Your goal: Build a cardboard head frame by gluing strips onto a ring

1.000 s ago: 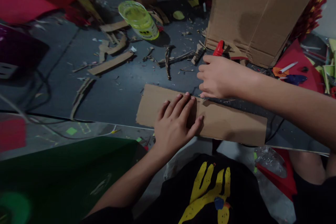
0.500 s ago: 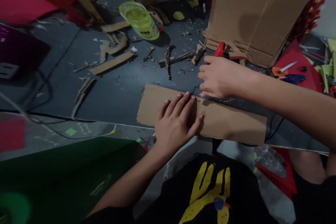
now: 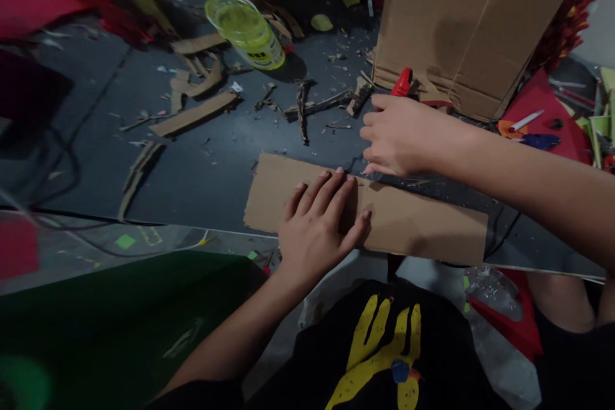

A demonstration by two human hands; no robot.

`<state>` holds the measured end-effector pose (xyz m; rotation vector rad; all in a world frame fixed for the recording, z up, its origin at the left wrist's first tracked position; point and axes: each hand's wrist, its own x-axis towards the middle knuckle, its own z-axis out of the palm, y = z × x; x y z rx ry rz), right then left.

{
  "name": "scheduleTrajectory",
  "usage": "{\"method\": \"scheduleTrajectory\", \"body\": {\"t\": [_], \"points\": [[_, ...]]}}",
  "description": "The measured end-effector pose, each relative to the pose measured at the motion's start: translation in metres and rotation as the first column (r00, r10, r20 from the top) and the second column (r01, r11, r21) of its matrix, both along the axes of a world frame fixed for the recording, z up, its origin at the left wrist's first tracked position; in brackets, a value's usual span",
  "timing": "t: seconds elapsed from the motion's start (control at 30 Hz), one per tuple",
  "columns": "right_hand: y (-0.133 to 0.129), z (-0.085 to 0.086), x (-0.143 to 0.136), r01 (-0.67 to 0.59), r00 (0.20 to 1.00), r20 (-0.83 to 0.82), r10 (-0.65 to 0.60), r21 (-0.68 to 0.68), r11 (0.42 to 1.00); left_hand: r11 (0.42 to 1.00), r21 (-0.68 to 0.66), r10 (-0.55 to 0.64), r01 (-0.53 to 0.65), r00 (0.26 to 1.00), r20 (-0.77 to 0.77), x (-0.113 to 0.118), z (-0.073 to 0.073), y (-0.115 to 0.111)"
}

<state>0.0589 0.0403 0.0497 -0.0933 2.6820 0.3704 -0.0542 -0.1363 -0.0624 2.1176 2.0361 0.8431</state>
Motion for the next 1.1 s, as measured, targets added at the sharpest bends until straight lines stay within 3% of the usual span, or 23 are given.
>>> {"method": "scheduleTrajectory", "body": {"t": [0.3,0.77,1.1], "points": [[-0.003,0.003,-0.002,0.022,0.998,0.064,-0.023,0.018,1.000,1.000,-0.004,-0.002,0.002,1.000,0.017,0.000,0.000,0.000],[-0.001,-0.002,0.001,-0.016,0.999,-0.037,0.015,-0.031,0.999,1.000,-0.020,-0.002,0.002,0.999,0.046,0.000,-0.001,0.000],[-0.023,0.007,-0.017,0.013,0.992,0.124,-0.019,0.048,0.999,1.000,-0.014,-0.001,0.001,1.000,0.013,0.000,0.001,0.000]]}}
